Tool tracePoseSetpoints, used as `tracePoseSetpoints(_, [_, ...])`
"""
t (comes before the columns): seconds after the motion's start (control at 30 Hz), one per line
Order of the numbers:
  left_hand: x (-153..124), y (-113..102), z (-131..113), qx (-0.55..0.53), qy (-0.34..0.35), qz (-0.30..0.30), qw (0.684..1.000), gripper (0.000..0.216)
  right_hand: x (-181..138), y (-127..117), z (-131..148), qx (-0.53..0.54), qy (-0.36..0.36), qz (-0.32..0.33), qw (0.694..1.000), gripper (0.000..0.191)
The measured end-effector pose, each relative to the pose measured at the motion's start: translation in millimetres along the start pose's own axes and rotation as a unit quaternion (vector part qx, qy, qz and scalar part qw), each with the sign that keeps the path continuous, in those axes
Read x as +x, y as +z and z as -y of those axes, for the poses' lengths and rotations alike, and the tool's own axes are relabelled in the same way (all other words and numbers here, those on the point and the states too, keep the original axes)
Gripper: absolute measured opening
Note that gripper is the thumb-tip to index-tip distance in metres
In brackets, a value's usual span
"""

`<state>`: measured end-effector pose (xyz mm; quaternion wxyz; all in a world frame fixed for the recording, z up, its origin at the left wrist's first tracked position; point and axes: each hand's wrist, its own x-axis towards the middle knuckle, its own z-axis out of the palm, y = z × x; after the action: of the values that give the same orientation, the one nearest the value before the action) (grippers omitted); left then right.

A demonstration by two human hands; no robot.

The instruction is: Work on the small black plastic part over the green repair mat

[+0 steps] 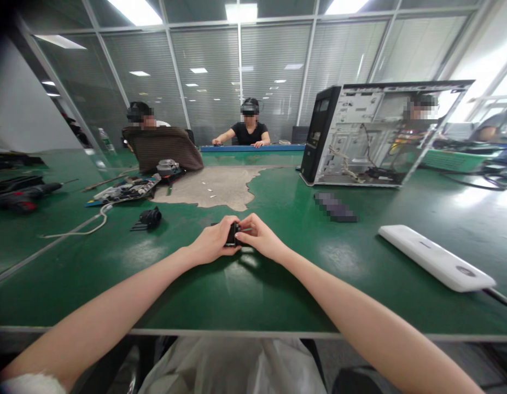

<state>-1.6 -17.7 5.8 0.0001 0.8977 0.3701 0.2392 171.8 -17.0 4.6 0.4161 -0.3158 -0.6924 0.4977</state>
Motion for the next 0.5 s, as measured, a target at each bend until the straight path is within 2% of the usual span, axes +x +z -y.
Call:
tracePoseSetpoints(0.1, [0.0, -0.3, -0.2, -0.001, 0.0, 0.0, 1.0, 0.055, 1.9, -1.8, -4.1, -0.006, 0.0, 0.0, 1.0, 0.028])
tracePoseSetpoints(0.33, [-0.4, -0.6, 0.4, -0.001, -0.006, 0.006, 1.0, 0.057, -1.4, -5.8, -6.5, 0.043, -0.014, 0.064, 0.997, 0.036])
tracePoseSetpoints(0.5, [-0.7, 0.0, 1.0, -0.012, -0.007, 0.002, 1.0, 0.056, -4.0, -3.7, 0.8, 0.013, 0.006, 0.036, 0.999, 0.026])
